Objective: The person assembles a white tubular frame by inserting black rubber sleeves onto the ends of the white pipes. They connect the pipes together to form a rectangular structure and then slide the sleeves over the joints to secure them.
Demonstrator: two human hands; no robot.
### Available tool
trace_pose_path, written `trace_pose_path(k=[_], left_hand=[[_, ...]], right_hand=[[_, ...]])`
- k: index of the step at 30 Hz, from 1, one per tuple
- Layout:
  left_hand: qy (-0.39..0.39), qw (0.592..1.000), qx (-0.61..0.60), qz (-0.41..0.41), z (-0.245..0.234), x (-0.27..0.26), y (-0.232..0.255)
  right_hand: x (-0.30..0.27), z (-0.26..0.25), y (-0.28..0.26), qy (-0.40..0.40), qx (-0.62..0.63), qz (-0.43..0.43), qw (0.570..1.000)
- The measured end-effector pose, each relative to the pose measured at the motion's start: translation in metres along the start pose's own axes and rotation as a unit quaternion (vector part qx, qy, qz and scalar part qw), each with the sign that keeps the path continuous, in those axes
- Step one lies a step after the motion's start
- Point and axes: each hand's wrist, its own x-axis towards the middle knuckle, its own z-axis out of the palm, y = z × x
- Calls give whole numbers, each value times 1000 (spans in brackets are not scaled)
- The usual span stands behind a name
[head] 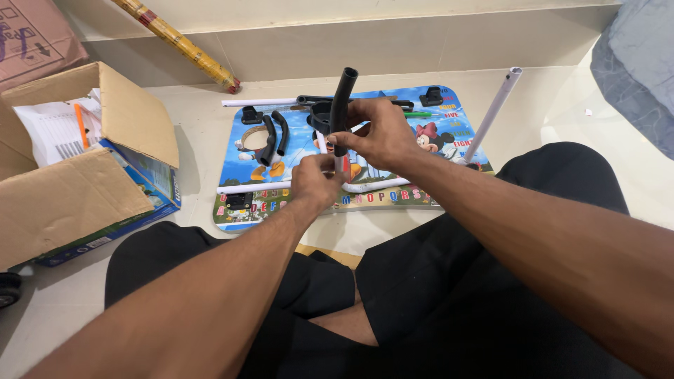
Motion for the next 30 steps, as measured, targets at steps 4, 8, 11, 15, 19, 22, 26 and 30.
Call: trace_pose_path(k=[4, 8, 11, 15, 19, 22, 26, 30], left_hand=[[4, 1000, -1, -4, 4, 3, -8], [1, 1000, -4, 21, 5, 5, -13], [3, 1000, 0, 30, 7, 3, -13], [10, 999, -4, 37, 9, 1, -11], [14, 1000, 6, 24, 12, 3, -10], [2, 1000, 12, 25, 11, 3, -13], [-9, 1000, 10, 19, 16, 3, -15], [-11, 1000, 20, 21, 16, 3, -16]], right_hand=[[0, 1, 4, 1, 4, 10, 1000], [1, 3, 11, -1, 17, -1, 1000], [-1, 5, 17, -5, 5, -23, 1000], [-3, 8, 22, 5, 7, -10, 1000], [-4, 10, 25, 19, -5, -14, 1000], [-5, 10, 25, 23, -4, -12, 1000], [-5, 10, 31, 26, 16, -26, 999], [-6, 13, 37, 24, -9, -49, 998]])
